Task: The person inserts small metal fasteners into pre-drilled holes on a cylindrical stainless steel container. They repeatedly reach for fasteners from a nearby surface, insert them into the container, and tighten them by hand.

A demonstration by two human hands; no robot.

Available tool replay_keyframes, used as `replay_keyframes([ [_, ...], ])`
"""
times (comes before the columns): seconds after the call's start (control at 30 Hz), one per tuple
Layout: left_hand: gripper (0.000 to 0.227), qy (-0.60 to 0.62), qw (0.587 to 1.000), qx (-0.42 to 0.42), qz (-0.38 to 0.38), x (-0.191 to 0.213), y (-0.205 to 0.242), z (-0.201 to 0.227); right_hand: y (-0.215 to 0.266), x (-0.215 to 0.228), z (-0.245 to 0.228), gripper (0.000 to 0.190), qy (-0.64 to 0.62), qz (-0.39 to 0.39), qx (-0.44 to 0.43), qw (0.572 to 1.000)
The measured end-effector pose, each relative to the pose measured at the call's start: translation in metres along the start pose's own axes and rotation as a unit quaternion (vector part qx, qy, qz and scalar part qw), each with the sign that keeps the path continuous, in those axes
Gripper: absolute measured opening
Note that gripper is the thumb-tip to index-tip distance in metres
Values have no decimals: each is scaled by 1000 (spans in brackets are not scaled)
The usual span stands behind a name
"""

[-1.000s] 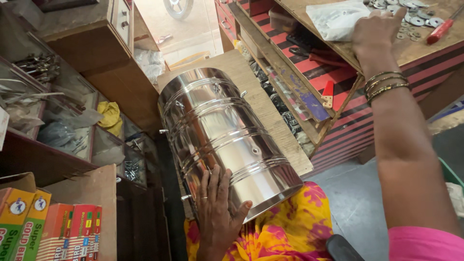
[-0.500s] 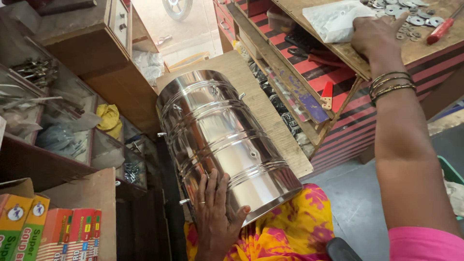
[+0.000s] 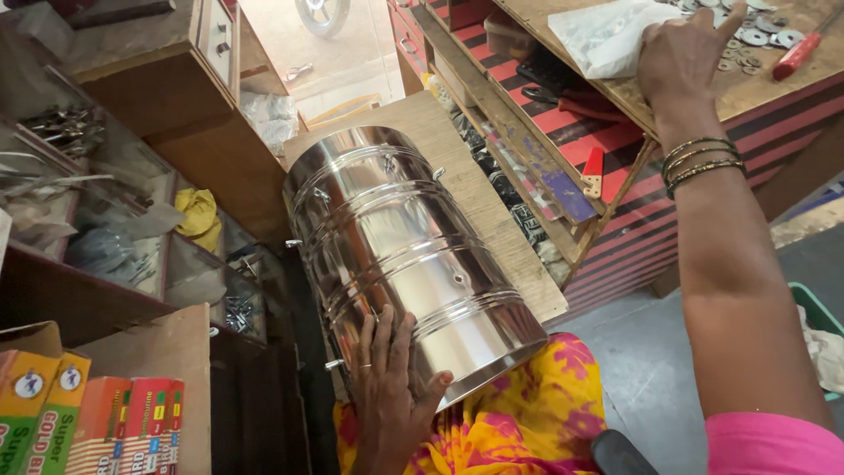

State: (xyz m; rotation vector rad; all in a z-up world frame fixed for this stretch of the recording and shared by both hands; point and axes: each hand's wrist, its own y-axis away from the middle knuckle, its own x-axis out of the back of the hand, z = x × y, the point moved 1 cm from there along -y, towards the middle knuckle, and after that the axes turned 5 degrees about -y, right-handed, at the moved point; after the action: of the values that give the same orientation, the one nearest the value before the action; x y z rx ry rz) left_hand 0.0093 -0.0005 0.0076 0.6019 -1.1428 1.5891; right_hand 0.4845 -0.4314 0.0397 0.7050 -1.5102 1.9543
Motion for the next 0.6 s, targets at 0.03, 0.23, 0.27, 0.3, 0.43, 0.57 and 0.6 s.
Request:
replay_keyframes([
  [0.03,84,-1,1000,4,-3,0,0,0,-1,4,-1,32,-7,-20,-5,1000],
  [0.23,83,-5,1000,-3,3,2,0,1,-6,-5,9,30,-107,-108,-22,988],
  [0.27,83,-2,1000,-8,6,2,1,1,-9,-15,13,32,-120,-126,-20,985],
  [0.3,84,0,1000,-13,10,3,2,1,-10,-24,16,34,-132,-143,-19,981],
  [0.43,85,-22,1000,-16,15,-1,0,0,-7,-38,21,28,-129,-68,-4,989],
  [0.57,85,-23,1000,-8,6,-3,3,-3,4,-26,17,26,-129,-54,6,990],
  [0.6,85,-25,1000,-7,7,-4,2,-3,2,-20,15,27,-141,-55,11,988],
])
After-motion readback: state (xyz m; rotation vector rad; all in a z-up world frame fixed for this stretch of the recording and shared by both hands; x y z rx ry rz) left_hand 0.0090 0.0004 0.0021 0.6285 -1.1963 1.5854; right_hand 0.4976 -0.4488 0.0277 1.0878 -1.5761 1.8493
